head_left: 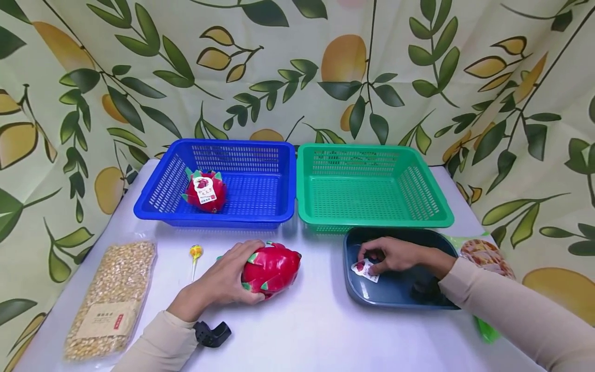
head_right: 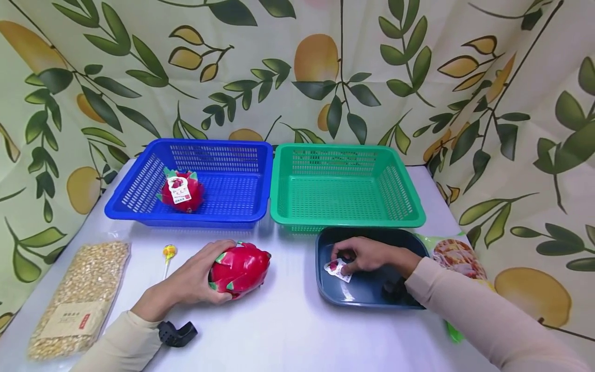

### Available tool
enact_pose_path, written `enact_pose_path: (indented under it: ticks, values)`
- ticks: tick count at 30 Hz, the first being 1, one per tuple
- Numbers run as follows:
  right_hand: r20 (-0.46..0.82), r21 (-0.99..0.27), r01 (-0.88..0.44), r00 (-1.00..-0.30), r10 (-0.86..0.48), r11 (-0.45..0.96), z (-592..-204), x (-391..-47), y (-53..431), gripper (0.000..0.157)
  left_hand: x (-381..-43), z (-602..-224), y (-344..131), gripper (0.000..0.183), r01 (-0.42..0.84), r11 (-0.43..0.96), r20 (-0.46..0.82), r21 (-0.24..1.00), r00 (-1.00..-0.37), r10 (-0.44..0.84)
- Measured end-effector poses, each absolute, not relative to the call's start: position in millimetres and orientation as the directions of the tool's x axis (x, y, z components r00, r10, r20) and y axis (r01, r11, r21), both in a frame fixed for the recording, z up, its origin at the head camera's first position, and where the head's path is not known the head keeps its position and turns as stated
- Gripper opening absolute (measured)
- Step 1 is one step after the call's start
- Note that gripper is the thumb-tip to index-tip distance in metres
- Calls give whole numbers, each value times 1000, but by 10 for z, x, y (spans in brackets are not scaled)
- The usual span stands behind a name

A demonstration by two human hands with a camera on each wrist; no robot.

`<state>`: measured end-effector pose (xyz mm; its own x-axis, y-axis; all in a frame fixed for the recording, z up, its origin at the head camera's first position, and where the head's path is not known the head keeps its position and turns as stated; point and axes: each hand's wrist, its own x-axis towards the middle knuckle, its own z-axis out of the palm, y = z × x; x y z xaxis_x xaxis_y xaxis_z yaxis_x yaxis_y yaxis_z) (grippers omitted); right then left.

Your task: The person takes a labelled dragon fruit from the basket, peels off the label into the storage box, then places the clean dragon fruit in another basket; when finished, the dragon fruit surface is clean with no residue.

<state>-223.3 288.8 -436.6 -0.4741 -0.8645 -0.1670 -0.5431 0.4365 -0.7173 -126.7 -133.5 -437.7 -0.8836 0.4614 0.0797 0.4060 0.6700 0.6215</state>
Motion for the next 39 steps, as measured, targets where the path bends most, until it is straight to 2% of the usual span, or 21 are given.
enact_pose_path:
  ticks: [6, 14, 25, 28, 33, 39]
  values:
    - [-170, -652, -572, -529, -831, 498, -4403, -2186, 2879, 32, -1267, -4359, -1319, 97, 398, 675, 69, 621, -886, 459]
    - [-204, -627, -513, -619, -758, 587, -4317, -2148, 2857, 57, -1272, -4362, -1347, 98, 383, 672, 63, 634, -892, 448]
    - [-175, -644, -513, -622, -763, 567, -3733, -1944, 2939, 68, -1256, -4407, -1322, 97, 386, 663, 71, 641, -890, 450]
    - [-104, -646, -536, -644, -758, 544, -3495, -1906, 2998, 67, -1246, -4419, -1315, 96, 376, 657, 72, 654, -895, 440]
    - [114, -572, -618, -710, -694, 539, -3129, -1909, 3192, 67, -1230, -4433, -1308, 96, 354, 647, 66, 676, -902, 426]
    - [298, -508, -630, -769, -566, 588, -2967, -1948, 3422, 74, -1226, -4421, -1310, 96, 350, 646, 71, 678, -906, 416]
